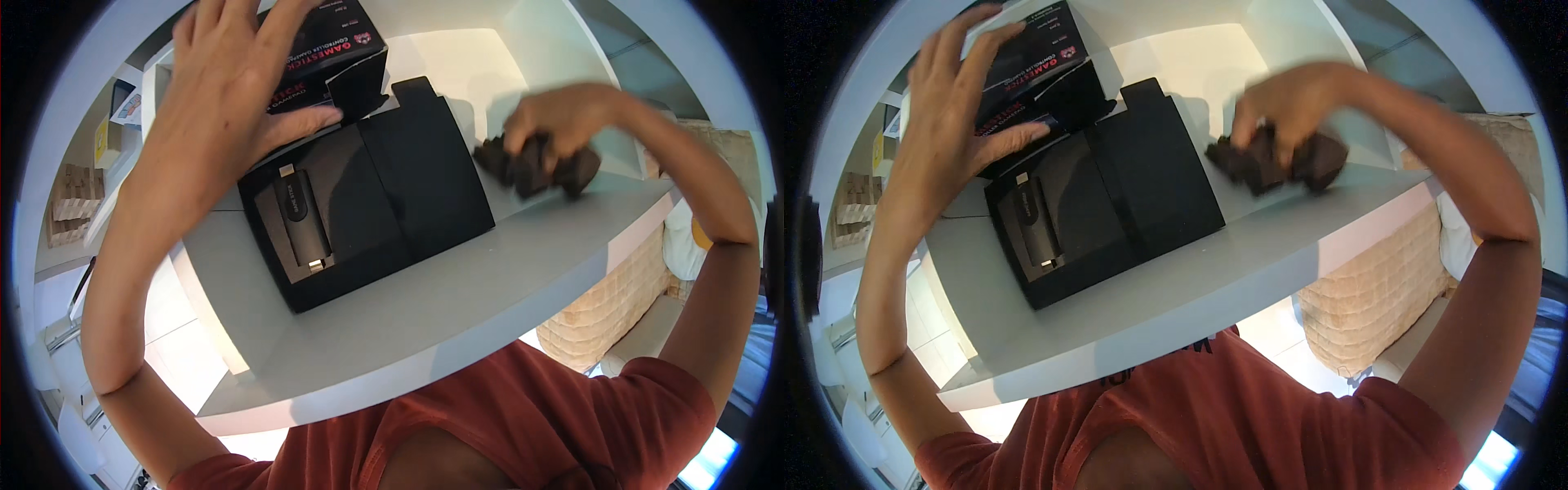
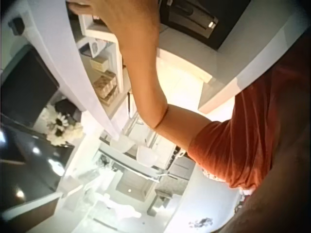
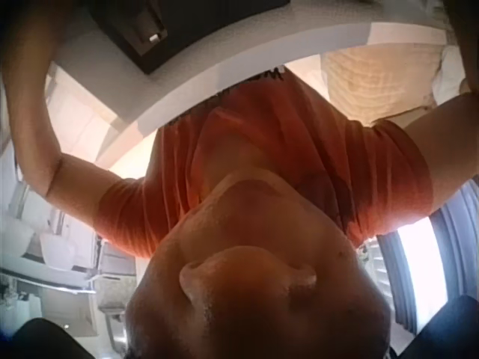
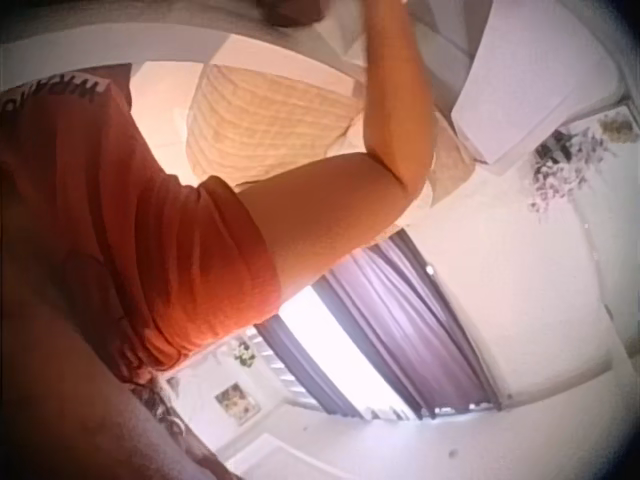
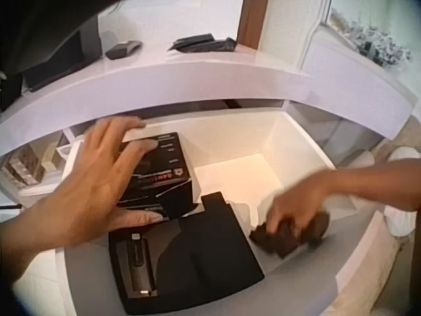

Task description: The person cleans a set of drawers and stools using a cloth. The person wipes the inside and outside of drawers after removing baskets and boxes, then wipes the surfaces and bases of several stools and a cabinet door.

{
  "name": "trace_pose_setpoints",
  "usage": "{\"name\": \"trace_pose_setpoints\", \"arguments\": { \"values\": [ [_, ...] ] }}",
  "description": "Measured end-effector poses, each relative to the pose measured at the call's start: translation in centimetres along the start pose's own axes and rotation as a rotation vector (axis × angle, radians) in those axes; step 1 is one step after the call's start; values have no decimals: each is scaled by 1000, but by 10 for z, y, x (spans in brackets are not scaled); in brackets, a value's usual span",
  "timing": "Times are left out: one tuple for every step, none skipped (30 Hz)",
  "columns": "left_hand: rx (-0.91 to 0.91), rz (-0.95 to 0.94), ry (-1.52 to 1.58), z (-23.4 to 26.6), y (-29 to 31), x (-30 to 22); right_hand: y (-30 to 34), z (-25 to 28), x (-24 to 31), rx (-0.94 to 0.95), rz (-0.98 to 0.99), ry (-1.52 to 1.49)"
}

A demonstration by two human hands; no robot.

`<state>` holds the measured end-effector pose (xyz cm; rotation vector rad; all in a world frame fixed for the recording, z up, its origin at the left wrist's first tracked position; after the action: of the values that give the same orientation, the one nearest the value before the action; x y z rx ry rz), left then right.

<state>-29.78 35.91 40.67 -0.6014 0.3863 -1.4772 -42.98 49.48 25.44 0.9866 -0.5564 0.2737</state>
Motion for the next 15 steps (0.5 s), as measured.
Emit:
{"name": "trace_pose_setpoints", "arguments": {
  "values": [
    [25,-7,61,2,-1,-7,15,27,-9,-169,-159,-136],
    [55,-7,91,15,-2,-13,24,60,5,-412,121,-34],
    [89,0,143,17,1,-16,27,83,14,-582,41,49],
    [122,8,176,16,3,-17,22,96,50,-451,117,132],
    [141,11,216,14,3,-19,9,93,70,-474,262,40],
    [156,7,247,15,1,-20,-1,90,89,-498,403,-55],
    [148,-4,288,14,-2,-25,-10,84,95,-645,414,132],
    [154,-12,312,13,-4,-28,-22,71,100,-791,422,320],
    [161,-10,314,12,-4,-30,-39,58,110,-829,387,545],
    [157,-8,336,13,-5,-33,-60,47,108,-718,243,446],
    [161,-12,335,11,-5,-34,-66,46,117,-743,292,478],
    [159,-10,346,11,-7,-35,-67,48,127,-768,338,517],
    [157,-9,362,11,-8,-35,-67,49,133,-769,343,517],
    [160,-12,375,11,-8,-36,-75,35,137,-581,390,432],
    [158,-6,394,12,-8,-37,-80,18,140,-391,426,348]
  ]
}}
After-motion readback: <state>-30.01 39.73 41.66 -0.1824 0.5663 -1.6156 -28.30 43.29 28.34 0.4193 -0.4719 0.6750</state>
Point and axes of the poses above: each hand's wrist, its own y-axis away from the middle knuckle, its own z-axis out of the back of the hand, x = y × z, the point moved 10 cm from there along -y, towards the middle knuckle, and after that the axes turned 8 degrees about z, right-handed, at the moved point
